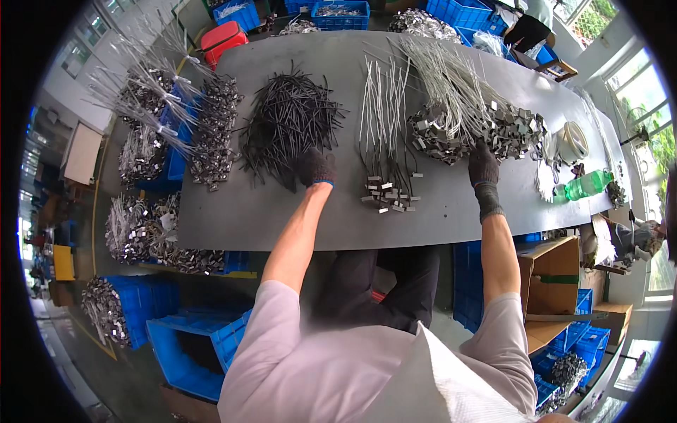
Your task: Manually assembling electronic components by threading wires through metal brackets at an industrial workstation.
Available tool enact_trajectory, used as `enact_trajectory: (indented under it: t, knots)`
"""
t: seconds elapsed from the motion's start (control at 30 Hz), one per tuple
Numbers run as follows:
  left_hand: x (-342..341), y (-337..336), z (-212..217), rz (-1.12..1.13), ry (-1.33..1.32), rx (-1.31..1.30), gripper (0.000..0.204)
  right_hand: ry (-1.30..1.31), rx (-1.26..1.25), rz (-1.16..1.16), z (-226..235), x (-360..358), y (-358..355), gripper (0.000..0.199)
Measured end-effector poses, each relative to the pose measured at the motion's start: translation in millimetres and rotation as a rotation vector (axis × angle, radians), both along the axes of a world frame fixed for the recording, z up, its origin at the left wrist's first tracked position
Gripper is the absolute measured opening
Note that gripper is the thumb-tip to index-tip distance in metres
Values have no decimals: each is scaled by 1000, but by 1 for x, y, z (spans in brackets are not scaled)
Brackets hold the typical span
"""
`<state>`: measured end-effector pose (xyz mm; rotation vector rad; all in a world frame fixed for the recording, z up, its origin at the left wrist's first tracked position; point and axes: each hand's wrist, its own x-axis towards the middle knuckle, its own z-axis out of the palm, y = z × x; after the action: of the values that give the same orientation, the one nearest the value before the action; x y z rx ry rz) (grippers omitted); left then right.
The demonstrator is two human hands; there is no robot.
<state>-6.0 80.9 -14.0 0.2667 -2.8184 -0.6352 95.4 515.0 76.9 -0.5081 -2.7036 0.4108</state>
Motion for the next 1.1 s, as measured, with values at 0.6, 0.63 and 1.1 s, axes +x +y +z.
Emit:
enact_trajectory:
  t: [0.6, 0.63, 1.1]
  knots:
    - [-80, -11, -35, -293, -499, -199, 61, -186, -1044, 26, -89, 272, -37, 25]
    - [-73, -21, -33, -271, -544, -185, 60, -264, -1127, -94, -82, 288, -55, 26]
    - [-27, -54, -94, -105, -702, 555, 32, -583, -420, 124, -206, 629, -109, 21]
